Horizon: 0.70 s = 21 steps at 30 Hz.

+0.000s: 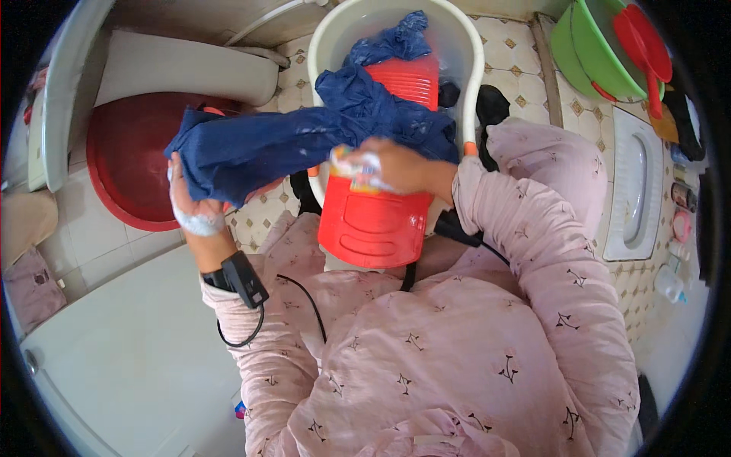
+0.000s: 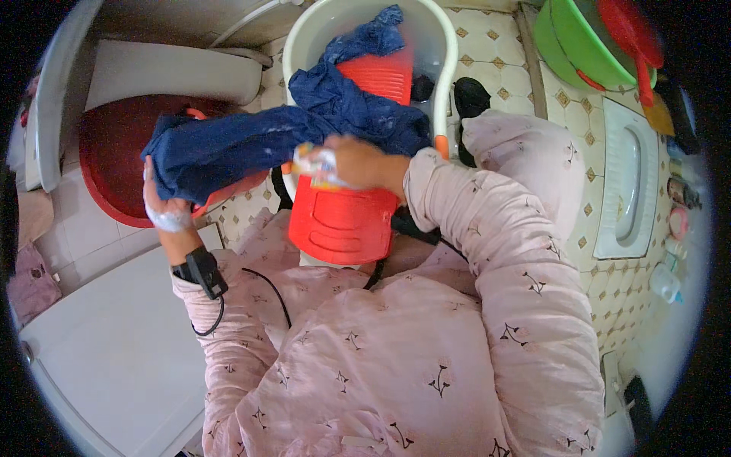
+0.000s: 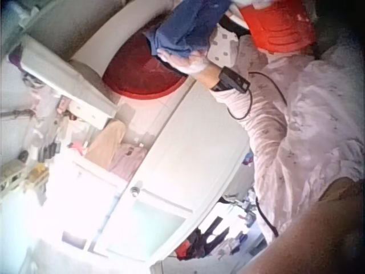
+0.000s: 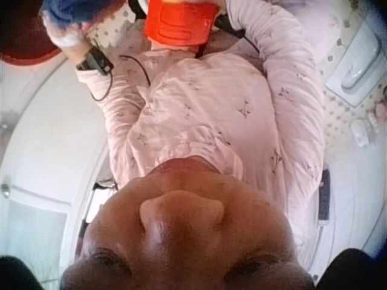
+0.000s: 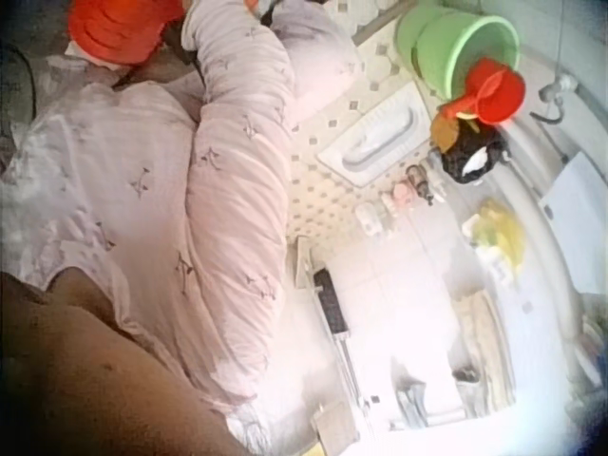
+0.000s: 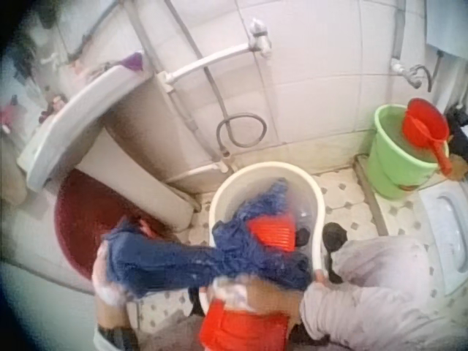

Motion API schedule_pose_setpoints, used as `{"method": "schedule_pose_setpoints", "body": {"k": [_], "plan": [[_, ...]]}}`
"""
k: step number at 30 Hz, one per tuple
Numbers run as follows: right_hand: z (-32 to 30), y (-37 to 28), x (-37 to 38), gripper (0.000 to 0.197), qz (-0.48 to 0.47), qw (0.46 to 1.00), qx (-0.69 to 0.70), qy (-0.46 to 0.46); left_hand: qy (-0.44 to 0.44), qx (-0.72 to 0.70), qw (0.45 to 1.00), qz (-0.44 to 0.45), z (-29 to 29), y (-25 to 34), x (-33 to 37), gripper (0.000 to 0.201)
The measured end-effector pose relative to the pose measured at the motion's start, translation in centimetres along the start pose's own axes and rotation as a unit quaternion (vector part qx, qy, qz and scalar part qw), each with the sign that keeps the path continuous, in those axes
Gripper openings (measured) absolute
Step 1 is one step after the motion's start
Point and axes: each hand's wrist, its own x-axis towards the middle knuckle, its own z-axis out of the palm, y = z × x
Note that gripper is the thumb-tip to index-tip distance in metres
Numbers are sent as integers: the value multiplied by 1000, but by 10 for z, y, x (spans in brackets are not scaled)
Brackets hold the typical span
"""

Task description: Washing clothes by hand using a basin and a washboard.

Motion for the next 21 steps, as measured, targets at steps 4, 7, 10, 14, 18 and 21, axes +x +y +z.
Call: {"method": "schedule_pose_setpoints", "body": {"k": [4,7,10,14,18,21], "plan": [[20,-6,6,49,71,942,287,-161,-66,365,902,222,-4,23,-22,65],[8,-5,3,56,169,890,371,-202,-168,37,979,109,-11,52,-26,53],[-4,-5,-9,55,201,865,413,-202,-238,-345,901,-114,-19,81,-18,56],[6,8,-17,45,245,547,768,-225,-259,-256,929,-65,-15,115,-37,51],[0,16,-10,44,246,551,789,-116,-110,33,982,148,22,120,-67,49],[-14,32,-15,42,225,552,803,-4,116,292,894,319,22,134,-76,57]]}}
